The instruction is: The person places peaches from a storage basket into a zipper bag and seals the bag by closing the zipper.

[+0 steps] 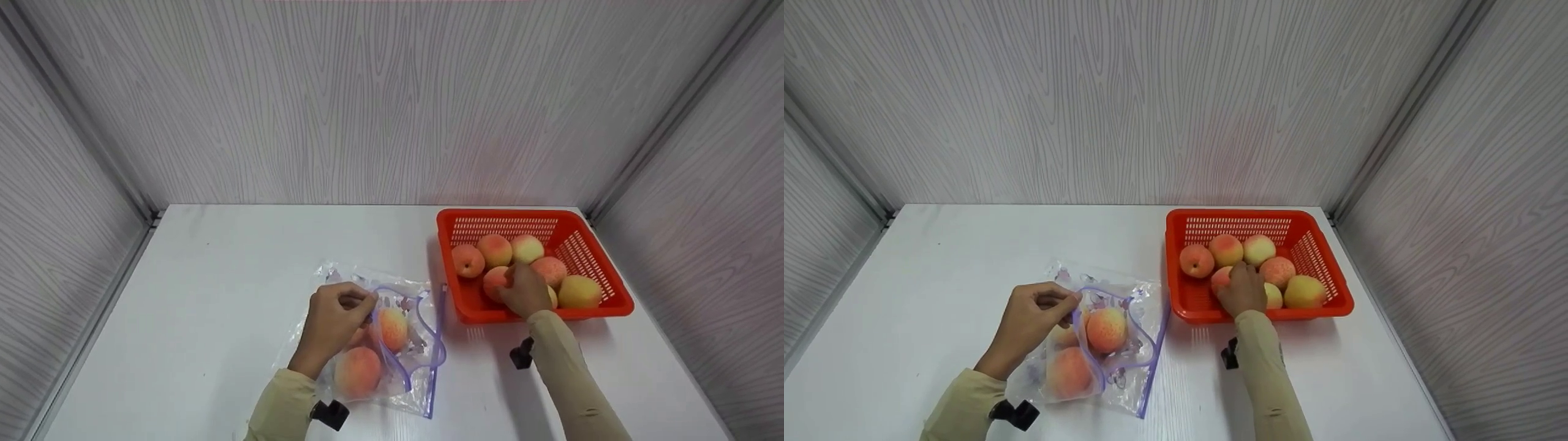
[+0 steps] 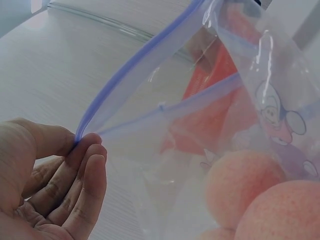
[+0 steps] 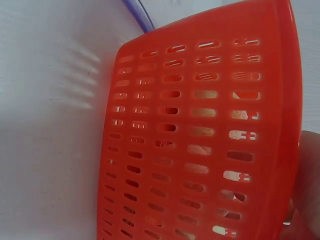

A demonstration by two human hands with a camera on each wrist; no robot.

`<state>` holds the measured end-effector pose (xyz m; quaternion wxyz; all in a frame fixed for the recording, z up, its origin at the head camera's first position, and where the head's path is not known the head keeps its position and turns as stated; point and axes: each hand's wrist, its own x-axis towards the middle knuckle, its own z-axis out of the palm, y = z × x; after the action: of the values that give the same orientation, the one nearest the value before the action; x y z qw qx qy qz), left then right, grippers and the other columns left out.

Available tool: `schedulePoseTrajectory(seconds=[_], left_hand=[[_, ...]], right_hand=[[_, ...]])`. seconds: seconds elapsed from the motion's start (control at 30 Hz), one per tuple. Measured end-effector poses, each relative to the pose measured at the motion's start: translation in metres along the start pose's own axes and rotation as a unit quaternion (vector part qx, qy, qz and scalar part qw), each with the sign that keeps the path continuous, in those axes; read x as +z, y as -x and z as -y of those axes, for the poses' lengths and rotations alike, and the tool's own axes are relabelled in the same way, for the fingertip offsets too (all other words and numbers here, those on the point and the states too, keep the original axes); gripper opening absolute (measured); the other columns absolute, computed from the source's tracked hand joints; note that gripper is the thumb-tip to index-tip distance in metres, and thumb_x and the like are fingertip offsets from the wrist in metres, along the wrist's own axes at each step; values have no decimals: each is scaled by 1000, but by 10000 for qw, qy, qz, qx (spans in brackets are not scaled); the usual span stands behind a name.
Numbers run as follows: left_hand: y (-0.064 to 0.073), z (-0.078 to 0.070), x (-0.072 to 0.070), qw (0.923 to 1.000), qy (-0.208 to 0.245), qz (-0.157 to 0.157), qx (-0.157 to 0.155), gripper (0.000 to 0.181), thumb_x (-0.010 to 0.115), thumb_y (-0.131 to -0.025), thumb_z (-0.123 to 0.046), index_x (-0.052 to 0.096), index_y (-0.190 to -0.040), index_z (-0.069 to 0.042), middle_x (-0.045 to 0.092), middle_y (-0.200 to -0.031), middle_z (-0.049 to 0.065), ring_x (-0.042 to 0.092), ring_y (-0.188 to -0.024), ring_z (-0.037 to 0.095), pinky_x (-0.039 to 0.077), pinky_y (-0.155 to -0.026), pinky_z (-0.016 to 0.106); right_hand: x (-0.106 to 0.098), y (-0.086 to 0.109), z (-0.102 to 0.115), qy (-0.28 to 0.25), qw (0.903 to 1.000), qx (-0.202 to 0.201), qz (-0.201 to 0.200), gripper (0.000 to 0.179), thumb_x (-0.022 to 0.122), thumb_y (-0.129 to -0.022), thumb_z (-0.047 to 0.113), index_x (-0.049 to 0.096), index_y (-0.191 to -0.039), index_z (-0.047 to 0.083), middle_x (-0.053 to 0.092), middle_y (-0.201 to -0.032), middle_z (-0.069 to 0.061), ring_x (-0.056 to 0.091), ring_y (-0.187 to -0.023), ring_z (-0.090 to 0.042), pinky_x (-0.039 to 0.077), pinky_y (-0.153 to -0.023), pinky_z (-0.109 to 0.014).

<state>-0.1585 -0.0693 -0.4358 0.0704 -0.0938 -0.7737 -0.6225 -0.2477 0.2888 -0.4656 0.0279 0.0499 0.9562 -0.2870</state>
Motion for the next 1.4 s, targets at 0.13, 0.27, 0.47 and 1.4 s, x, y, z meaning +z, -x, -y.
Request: schedulePoseTrajectory(seconds=[0.13,0.27,0.47,1.4], left_hand=[[1,1,-1,10000,7,42,-39,9,73,-92,-8,75,-85,-3,72,-76,5,70,-63,17,61,-61,30],[3,1,-2,9999,39,77,-112,9,73,-92,-8,75,-85,-1,72,-74,6,70,-62,18,61,-60,30],[2,3,-3,10000,31,82,-47,12,73,-92,-8,75,-86,2,72,-74,6,70,-63,17,61,-60,29],[2,2,-2,9999,112,27,-97,10,74,-92,-9,75,-84,-3,71,-73,5,69,-62,18,61,-60,30]], right_hand=[[3,-2,3,43,9997,45,-223,23,70,-87,11,59,-103,0,59,-88,-13,58,-83,-30,49,-72,-38],[6,-1,4,16,9993,357,-90,29,74,-83,19,63,-104,3,60,-89,-12,60,-83,-29,48,-71,-36],[10,1,8,57,9989,270,371,31,81,-80,29,70,-101,9,68,-79,-5,63,-73,-23,52,-69,-33],[-30,41,39,-2476,9665,384,-548,83,75,-89,50,45,-148,0,55,-137,-18,52,-119,-32,47,-106,-45]])
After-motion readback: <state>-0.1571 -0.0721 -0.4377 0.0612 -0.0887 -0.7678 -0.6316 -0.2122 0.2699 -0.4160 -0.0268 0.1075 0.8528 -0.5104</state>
